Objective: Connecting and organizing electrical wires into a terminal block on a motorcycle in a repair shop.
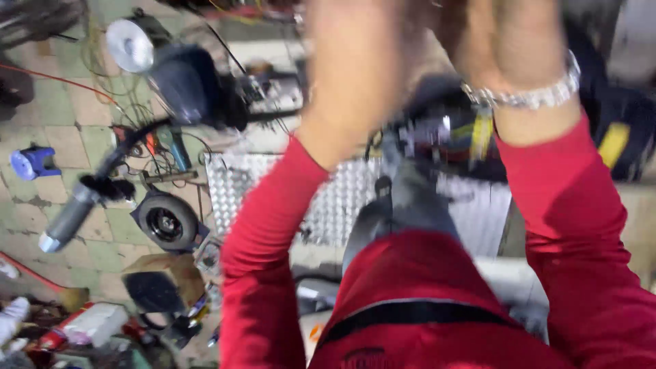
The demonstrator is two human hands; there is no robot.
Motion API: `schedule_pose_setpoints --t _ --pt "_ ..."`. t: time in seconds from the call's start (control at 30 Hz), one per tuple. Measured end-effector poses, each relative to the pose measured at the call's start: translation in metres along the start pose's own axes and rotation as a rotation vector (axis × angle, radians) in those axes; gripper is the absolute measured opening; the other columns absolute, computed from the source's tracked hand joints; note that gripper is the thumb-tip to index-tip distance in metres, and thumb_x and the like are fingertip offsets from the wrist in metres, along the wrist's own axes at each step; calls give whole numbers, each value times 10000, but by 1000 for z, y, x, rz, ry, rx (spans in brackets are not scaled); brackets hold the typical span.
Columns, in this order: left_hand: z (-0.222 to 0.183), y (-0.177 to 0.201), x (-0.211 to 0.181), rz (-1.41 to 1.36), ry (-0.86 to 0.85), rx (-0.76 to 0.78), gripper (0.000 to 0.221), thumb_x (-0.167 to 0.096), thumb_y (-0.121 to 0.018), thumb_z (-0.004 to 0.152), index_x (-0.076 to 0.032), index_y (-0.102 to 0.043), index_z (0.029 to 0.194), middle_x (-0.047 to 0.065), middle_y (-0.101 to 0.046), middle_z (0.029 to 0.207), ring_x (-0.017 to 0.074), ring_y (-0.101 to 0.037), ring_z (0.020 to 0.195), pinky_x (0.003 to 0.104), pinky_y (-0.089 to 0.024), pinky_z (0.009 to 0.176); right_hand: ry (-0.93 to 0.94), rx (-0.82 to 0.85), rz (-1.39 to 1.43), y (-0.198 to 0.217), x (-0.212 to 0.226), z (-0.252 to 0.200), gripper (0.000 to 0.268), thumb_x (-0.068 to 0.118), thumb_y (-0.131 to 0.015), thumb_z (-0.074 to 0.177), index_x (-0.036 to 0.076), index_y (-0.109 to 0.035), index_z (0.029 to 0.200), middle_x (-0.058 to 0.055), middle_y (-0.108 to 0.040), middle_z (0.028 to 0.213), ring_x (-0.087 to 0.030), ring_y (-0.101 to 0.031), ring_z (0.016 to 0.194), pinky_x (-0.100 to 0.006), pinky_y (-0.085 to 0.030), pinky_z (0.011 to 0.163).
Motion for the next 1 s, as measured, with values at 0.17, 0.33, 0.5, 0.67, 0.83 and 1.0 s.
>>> schedule_pose_setpoints --t 0.17,0.33,0.5,0.67,0.83,1.0 --pt "-137 -39 -61 -396 131 -190 270 -236 -747 998 -123 -659 1227 89 -645 1328 330 -648 1226 467 -501 1071 171 -821 -161 84 -15 -233 292 278 -650 1007 54 -766 1153 -45 -792 1060 -127 -762 933 -256 -636 918" --pt "-275 -175 8 -605 642 64 119 -229 -689 932 -158 -745 1010 22 -775 1030 166 -722 908 298 -532 845 4 -783 -535 157 -54 -395 140 175 -538 1171 80 -580 1077 29 -367 693 -72 -364 649 -234 -360 621" --pt "-318 -272 5 -795 683 269 141 -192 -752 899 -129 -752 1025 26 -796 964 136 -766 887 262 -580 808 -98 -775 -309 184 -101 -466 204 169 -485 1160 10 -585 1082 45 -288 535 -105 -384 467 -302 -495 584" --pt "-305 -339 -38 -1604 1316 302 397 -129 -625 939 113 -596 1253 307 -690 1210 388 -722 1014 443 -621 891 -142 -767 -486 195 -98 -482 219 101 -457 1154 -17 -612 1054 -35 -508 681 -134 -465 516 -262 -412 508" --pt "-297 -454 -44 -1861 1411 52 395 -124 -507 992 90 -496 1324 338 -543 1412 433 -569 1292 504 -459 1140 -229 -731 -558 216 -76 -489 327 93 -446 1153 7 -555 857 -91 -529 631 -106 -383 451 -236 -295 490" --pt "-274 -503 -37 -1814 1537 -325 568 -201 -473 986 16 -386 1504 249 -418 1573 366 -438 1438 449 -358 1209 -301 -599 -653 259 -49 -464 396 164 -470 1147 16 -564 792 -120 -576 635 -98 -379 455 -210 -281 471"
Point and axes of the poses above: each hand's wrist, its own z-axis towards the middle knuckle, its own y-axis out of the back of the hand, x = y × z, the point moved 8 cm from there along z, towards the middle knuckle
